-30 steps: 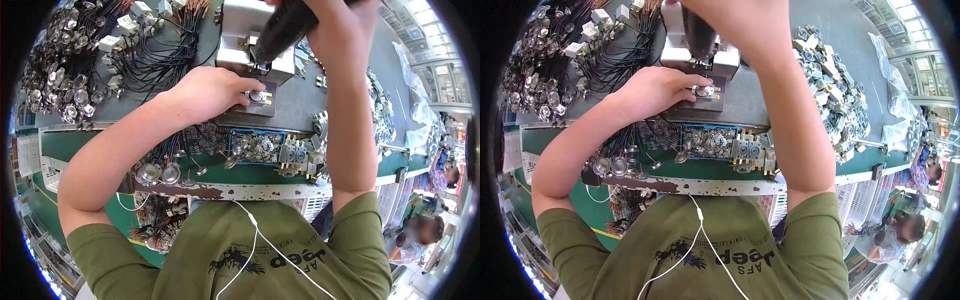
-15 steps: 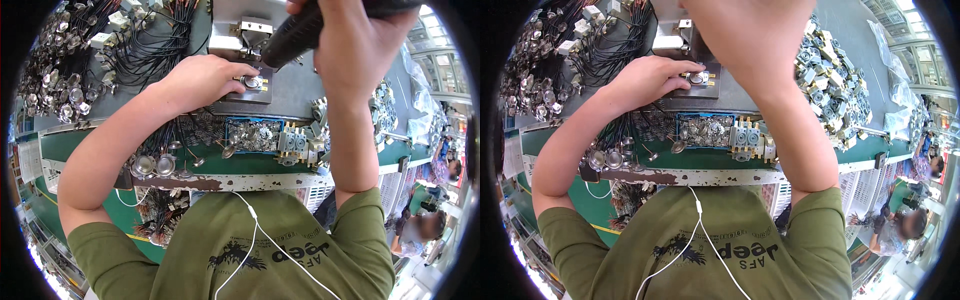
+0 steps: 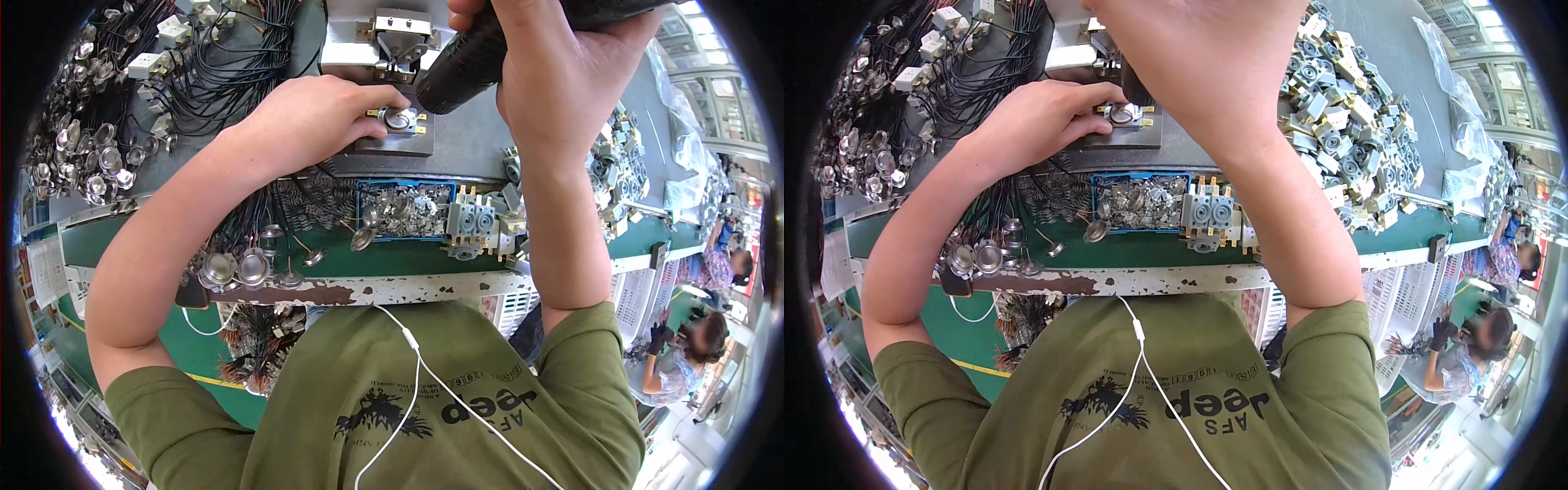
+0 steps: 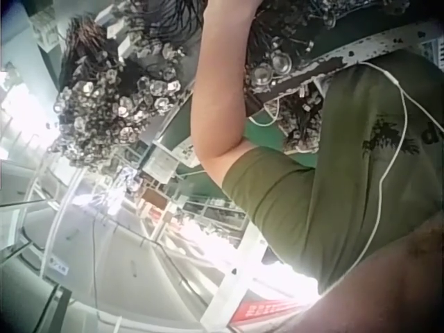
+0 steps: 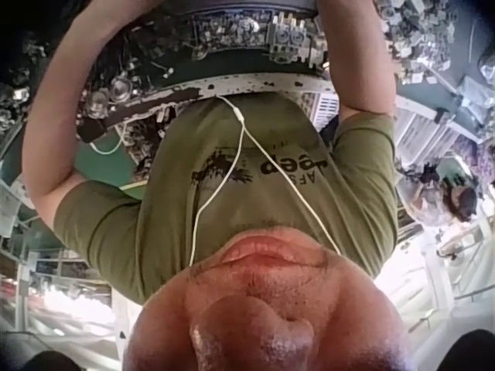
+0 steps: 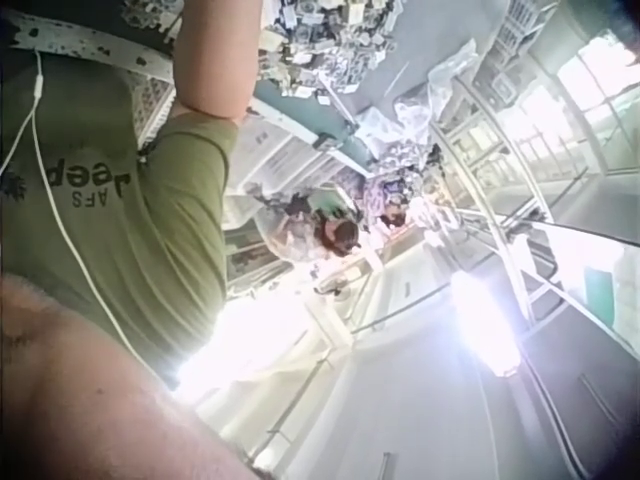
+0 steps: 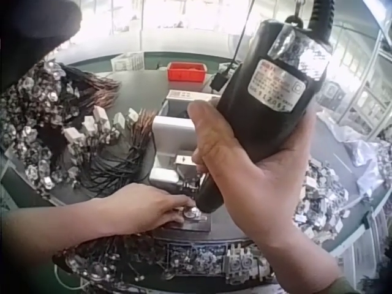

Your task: The recorder is assembling electronic components on a circuit board using an electric screwdriver.

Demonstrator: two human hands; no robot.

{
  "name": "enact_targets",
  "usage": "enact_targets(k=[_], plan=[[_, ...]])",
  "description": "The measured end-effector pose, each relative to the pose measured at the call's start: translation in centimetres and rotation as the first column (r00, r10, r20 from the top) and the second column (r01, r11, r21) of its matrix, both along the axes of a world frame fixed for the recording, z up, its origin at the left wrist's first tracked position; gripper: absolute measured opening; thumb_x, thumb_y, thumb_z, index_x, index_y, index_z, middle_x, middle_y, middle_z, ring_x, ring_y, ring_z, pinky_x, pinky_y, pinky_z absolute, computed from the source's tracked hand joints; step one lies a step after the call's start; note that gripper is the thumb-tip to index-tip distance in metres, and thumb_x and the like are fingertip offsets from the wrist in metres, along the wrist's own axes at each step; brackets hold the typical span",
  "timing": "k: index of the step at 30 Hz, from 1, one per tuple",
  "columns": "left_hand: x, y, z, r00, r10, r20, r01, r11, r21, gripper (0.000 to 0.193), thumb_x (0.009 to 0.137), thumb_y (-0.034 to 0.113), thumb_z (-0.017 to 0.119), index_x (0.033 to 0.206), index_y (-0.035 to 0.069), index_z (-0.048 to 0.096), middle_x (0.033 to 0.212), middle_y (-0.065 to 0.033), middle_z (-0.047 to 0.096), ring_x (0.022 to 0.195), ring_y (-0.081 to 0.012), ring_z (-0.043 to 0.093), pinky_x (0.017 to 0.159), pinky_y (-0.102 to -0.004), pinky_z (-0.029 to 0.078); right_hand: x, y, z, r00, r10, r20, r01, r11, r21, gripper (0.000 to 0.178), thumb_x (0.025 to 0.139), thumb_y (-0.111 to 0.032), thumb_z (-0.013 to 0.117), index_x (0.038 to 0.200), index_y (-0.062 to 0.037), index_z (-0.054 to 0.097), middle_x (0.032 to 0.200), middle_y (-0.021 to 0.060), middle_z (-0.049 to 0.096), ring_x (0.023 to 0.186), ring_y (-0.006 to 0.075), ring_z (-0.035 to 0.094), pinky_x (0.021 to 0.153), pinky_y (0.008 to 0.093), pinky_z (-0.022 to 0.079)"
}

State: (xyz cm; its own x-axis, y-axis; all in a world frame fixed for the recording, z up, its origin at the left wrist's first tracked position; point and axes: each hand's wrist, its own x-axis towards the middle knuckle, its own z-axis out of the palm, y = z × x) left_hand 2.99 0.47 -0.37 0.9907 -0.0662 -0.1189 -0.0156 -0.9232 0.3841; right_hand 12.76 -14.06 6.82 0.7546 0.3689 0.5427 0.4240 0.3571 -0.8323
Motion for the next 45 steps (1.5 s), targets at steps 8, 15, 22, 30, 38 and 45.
enact_targets(k=[8,15,22,30,38,45], plan=[[-0.2,-0.2,0.1,1.000,0.005,0.001,-0.005,1.000,-0.012,0.037,0.096,0.032,0.068,0.132,0.025,0.067,0.101,-0.0104,0.074,0.098,-0.0326,0.071,0.082,-0.0459,0.057,-0.2,0.5,-0.6,0.998,0.050,-0.035,-0.050,0.999,0.010,0.047,0.089,0.003,0.079,0.120,-0.0035,0.045,0.088,0.0077,0.068,0.067,0.0112,0.067,0.054,0.0254,0.054],[0.0,0.3,-0.8,0.996,-0.021,0.088,0.024,0.999,-0.029,0.036,0.096,0.033,0.068,0.130,0.024,0.067,0.102,-0.0099,0.074,0.098,-0.0330,0.070,0.082,-0.0459,0.056,0.1,0.3,-1.3,0.988,0.149,0.030,-0.149,0.989,0.000,0.051,0.089,0.006,0.077,0.126,-0.0036,0.042,0.095,0.0091,0.068,0.075,0.0122,0.069,0.061,0.0259,0.057],[-0.1,0.0,-0.6,0.998,-0.021,0.067,0.019,1.000,0.019,0.034,0.097,0.031,0.067,0.129,0.023,0.067,0.103,-0.0101,0.074,0.098,-0.0327,0.071,0.081,-0.0465,0.057,-0.4,0.8,-1.9,0.983,0.147,0.113,-0.156,0.985,0.074,0.062,0.087,0.009,0.076,0.134,-0.0017,0.036,0.105,0.0115,0.067,0.088,0.0166,0.072,0.072,0.0286,0.061],[-0.4,0.4,-1.1,0.993,-0.063,0.102,0.062,0.998,0.017,0.034,0.097,0.030,0.067,0.129,0.021,0.067,0.103,-0.0109,0.074,0.097,-0.0336,0.071,0.081,-0.0466,0.057,-1.3,1.1,-2.5,0.979,0.127,0.162,-0.153,0.975,0.159,0.052,0.091,0.004,0.075,0.130,-0.0006,0.041,0.093,0.0096,0.068,0.076,0.0156,0.071,0.065,0.0274,0.060],[-1.0,-0.2,-0.1,0.956,-0.140,0.257,0.099,0.981,0.169,0.038,0.087,0.022,0.074,0.123,0.012,0.065,0.102,-0.0098,0.070,0.097,-0.0318,0.068,0.081,-0.0432,0.055,2.5,-3.8,-3.7,0.984,0.175,0.007,-0.170,0.944,0.281,0.044,0.092,0.000,0.075,0.125,-0.0006,0.045,0.088,0.0085,0.068,0.071,0.0149,0.069,0.061,0.0271,0.057],[0.1,-6.8,-1.6,0.858,-0.458,0.232,0.424,0.887,0.180,0.008,0.076,0.012,0.072,0.082,0.006,0.073,0.080,-0.0085,0.073,0.081,-0.0283,0.074,0.069,-0.0400,0.059,6.6,-4.3,-5.3,0.972,0.222,-0.075,-0.176,0.905,0.387,0.038,0.093,-0.003,0.075,0.120,-0.0007,0.049,0.084,0.0075,0.067,0.066,0.0143,0.067,0.058,0.0268,0.055]])
